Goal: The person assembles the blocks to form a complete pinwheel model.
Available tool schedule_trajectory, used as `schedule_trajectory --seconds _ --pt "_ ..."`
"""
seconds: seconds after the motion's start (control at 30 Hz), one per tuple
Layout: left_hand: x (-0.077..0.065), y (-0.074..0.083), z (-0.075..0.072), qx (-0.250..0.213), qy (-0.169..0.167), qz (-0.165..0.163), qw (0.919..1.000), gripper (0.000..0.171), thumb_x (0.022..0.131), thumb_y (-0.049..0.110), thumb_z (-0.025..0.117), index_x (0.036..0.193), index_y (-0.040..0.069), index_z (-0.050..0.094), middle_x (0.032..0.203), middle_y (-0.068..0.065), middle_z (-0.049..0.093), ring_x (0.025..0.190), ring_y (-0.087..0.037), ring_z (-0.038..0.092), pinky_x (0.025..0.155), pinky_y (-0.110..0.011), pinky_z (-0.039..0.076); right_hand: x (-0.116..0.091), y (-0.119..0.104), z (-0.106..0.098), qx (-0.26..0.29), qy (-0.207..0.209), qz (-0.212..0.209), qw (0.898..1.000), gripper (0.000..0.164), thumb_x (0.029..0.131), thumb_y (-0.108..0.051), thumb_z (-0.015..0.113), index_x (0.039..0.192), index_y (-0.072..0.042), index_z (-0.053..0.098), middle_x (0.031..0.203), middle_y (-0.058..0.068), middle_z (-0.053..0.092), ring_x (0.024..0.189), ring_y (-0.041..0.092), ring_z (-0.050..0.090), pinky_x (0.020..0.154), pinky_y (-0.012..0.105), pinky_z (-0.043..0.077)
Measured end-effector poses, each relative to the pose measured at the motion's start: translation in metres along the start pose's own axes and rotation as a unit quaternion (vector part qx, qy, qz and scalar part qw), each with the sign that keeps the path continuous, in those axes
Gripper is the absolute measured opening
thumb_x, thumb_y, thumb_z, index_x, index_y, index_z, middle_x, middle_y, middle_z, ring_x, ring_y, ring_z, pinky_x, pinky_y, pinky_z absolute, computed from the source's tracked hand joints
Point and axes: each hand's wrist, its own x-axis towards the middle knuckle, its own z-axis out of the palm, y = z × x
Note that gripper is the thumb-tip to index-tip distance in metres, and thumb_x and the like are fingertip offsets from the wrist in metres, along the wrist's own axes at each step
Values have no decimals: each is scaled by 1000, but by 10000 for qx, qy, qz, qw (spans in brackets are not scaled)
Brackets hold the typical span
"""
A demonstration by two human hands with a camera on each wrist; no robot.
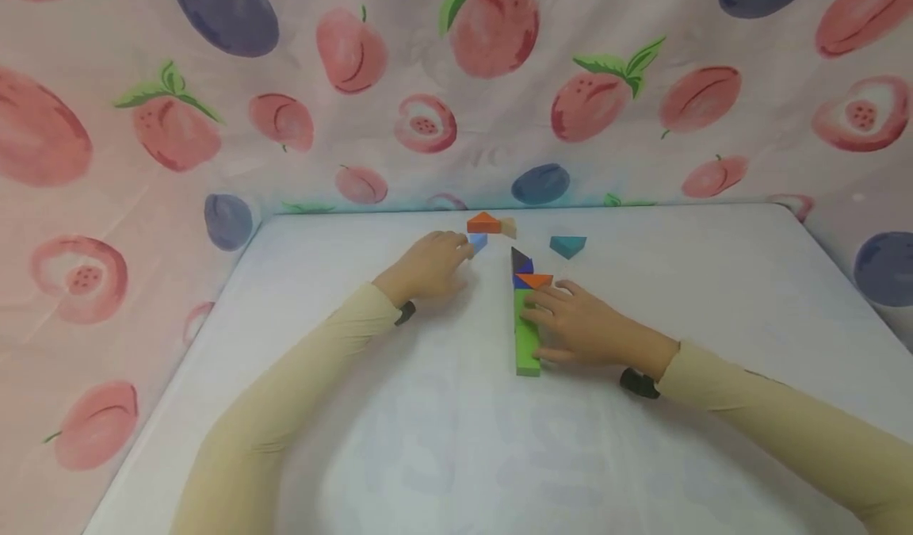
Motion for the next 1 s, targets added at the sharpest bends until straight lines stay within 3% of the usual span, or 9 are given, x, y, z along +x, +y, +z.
schedule_trajectory --seconds 0.13,0.3,0.43,0.63,0.8,1.0 --pt "20 -22 4 -8 308 -143 9994 33 88 18 60 119 8 55 114 -10 59 109 -27 54 103 -40 41 -1 2 1 135 -78 26 9999 58 84 -54 59 124 -12 58 127 7 58 121 24 52 101 51 40" --pt "41 -38 12 -102 442 -336 9984 37 87 10 61 123 7 52 117 -15 57 106 -30 57 97 -41 46 0 1 1 198 -25 5 9998 57 84 -53 60 123 -12 58 126 8 59 120 25 52 100 52 40" --pt "53 -45 23 -198 553 -165 9981 36 86 6 62 121 10 56 110 -13 59 96 -28 59 90 -38 49 0 1 3 237 -82 15 9997 57 84 -53 59 124 -12 58 126 8 58 120 24 52 101 51 40" --pt "62 -46 32 -160 737 309 9967 37 86 0 60 119 18 61 101 -9 62 89 -26 59 87 -36 49 0 1 3 312 -182 49 9993 58 85 -52 59 125 -11 56 127 9 56 120 25 51 102 50 39" --pt "64 -43 32 -86 686 226 9974 37 86 1 59 119 19 61 99 -8 62 88 -25 58 87 -35 49 0 1 3 368 -209 61 9991 58 85 -52 59 125 -10 56 127 10 55 120 26 51 102 49 39" --pt "65 -34 33 37 610 66 9981 25 88 11 61 113 12 62 107 -9 66 100 -25 62 96 -38 47 1 2 4 314 -200 38 9993 58 84 -53 59 124 -11 56 126 8 56 119 24 50 102 49 39"
